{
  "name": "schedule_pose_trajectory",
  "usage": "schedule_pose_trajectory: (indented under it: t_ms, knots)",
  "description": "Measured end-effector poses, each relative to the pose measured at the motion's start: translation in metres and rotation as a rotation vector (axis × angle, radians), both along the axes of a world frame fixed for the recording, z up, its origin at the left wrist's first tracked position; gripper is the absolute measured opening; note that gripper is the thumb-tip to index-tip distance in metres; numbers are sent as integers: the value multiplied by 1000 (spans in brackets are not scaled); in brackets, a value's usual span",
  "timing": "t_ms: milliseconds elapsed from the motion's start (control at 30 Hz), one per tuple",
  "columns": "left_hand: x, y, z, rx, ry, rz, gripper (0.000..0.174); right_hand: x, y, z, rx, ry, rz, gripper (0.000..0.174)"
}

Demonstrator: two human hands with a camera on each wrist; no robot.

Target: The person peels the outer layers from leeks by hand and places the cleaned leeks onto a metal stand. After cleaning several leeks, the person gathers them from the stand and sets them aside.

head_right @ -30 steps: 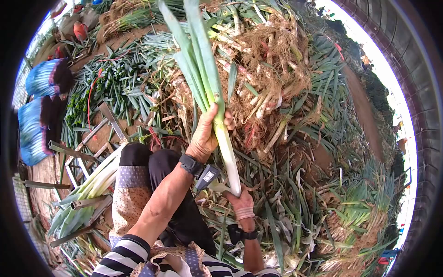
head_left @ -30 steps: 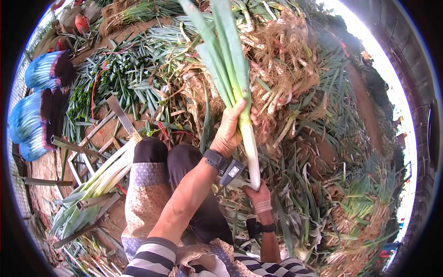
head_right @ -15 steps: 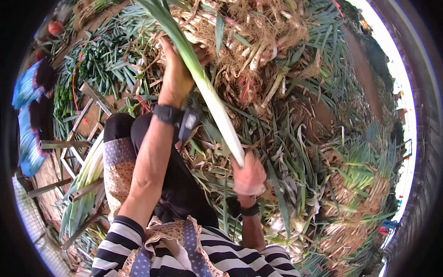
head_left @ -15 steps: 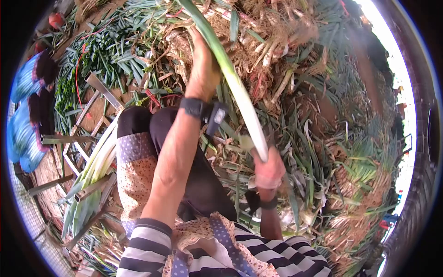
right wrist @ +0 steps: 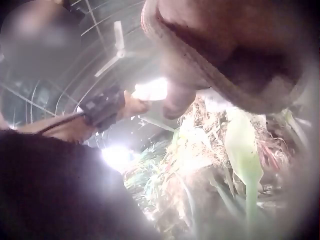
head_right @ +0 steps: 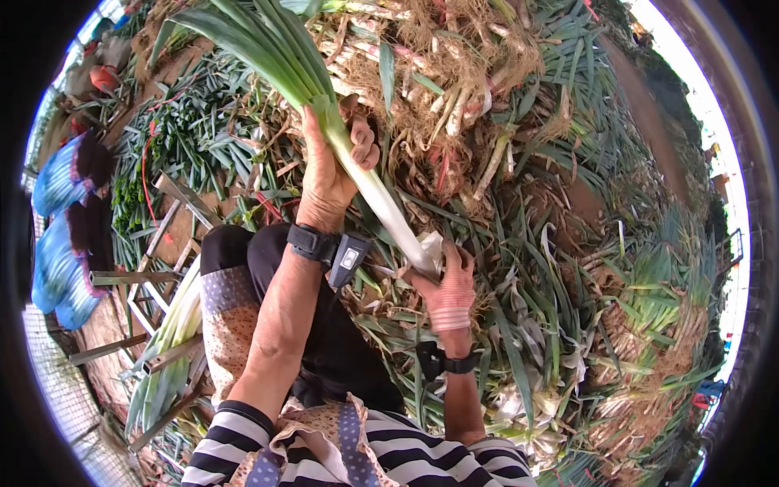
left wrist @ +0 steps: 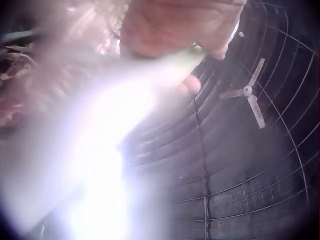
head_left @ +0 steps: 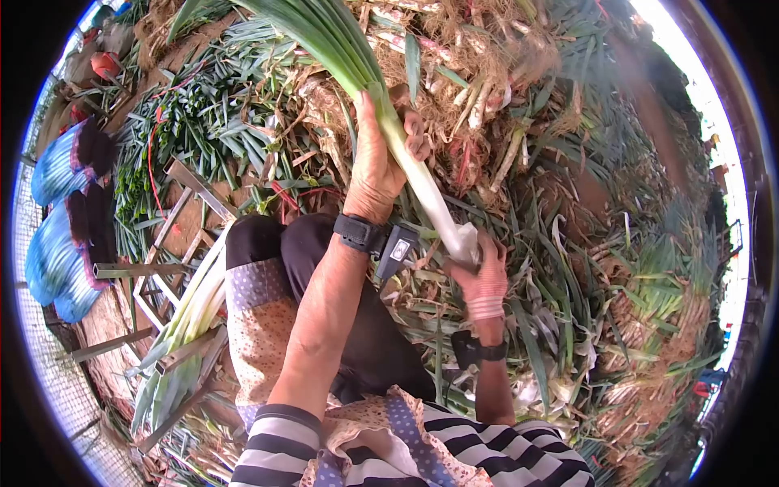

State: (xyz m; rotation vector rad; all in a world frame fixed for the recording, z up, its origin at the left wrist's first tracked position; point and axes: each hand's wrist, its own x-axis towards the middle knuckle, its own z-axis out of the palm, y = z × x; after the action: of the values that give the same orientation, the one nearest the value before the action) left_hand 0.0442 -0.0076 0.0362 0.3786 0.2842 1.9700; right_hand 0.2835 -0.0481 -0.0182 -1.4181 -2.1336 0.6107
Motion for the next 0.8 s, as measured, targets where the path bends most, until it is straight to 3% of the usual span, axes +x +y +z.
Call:
schedule_pose_trajectory:
  t_ms: [100, 167, 300, 367, 433, 500, 567, 633, 667, 700, 767, 800]
  knots:
    - [-7, -2, 3, 77, -49, -7, 63, 12, 4, -9, -68, -31, 13, 79]
    - [-17, -5, 2, 143, 85, 42, 66, 24, 3, -20, -195, 122, -32, 80]
    - [-29, -8, 4, 14, 207, 135, 77, 34, -3, -17, -245, 308, -75, 72]
    - [-32, -9, 4, 1, 191, 142, 76, 34, 5, -12, -108, 327, -12, 70]
    - [-33, -8, 5, -54, 190, 173, 75, 18, 13, 12, 211, 125, 125, 76]
    - [-38, -6, 0, -100, 230, 169, 74, -3, 21, 28, 309, 26, 309, 83]
    - [-44, -3, -4, -86, 194, 161, 74, -10, 31, 19, 327, -67, 275, 74]
    - [-55, 3, -7, 293, 106, -143, 73, -29, 52, 17, 81, 168, 720, 54]
    - [-56, 3, -7, 284, 79, -148, 75, -29, 52, 24, -236, 137, 716, 34]
    - [-47, -2, 5, 97, -5, -63, 66, -27, 50, 23, -252, 129, 729, 34]
    - [-60, 0, 2, 27, 40, -58, 62, -16, 43, 21, 77, -74, 937, 25]
    - [-68, 0, -4, 3, 17, -126, 58, -2, 36, 14, -181, 37, 818, 19]
